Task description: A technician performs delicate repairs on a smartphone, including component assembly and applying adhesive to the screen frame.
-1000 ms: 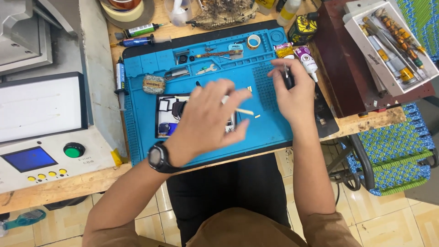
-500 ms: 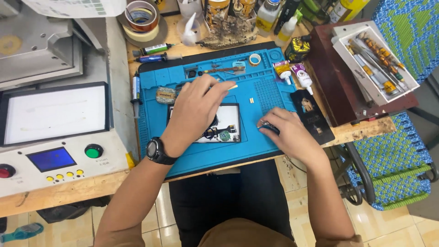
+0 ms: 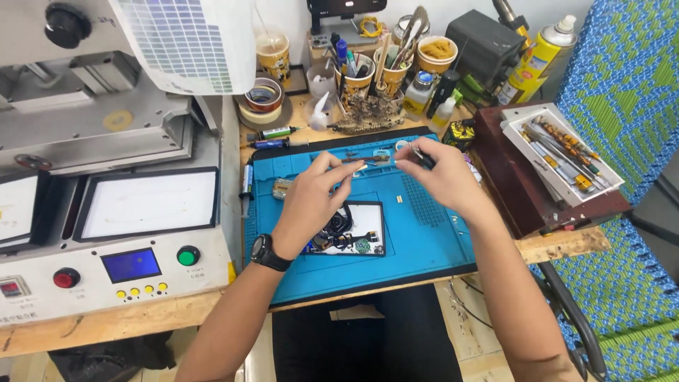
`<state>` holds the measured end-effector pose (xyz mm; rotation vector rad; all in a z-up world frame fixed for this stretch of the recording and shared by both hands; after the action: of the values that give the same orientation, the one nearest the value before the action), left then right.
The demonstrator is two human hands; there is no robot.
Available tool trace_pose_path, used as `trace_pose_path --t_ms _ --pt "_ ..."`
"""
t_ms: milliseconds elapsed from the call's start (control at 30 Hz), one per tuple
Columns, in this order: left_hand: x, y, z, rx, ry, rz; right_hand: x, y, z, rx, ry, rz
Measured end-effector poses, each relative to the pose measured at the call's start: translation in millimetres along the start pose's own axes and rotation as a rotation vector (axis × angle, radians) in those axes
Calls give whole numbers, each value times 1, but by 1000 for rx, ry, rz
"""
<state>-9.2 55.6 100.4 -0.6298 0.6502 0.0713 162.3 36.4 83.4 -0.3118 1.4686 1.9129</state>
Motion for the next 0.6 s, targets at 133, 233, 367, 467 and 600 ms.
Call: trace_pose_path --t_ms 133,233,367,467,600 --pt "12 20 -7 -38 -27 70 26 -11 13 -17 -34 219" --pt "4 17 -2 -69 -77 28 34 -14 11 -97 -105 340" --pt "6 14 -3 -22 -93 134 40 -14 2 -27 -64 375" --pt "10 17 -7 -17 -123 151 45 -16 -1 -25 -30 377" --pt "5 9 -5 14 -138 121 41 -4 -1 -168 -39 295"
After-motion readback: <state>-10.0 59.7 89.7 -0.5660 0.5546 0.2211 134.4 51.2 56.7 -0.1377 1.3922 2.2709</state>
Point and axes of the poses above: each hand's wrist, its own z-axis towards the middle knuckle, its own x-axis out of the palm, y = z × x, the point moved 10 cm from there along z, towards the middle knuckle, and after that the axes turned 6 degrees about -y, right-handed, at the moved point
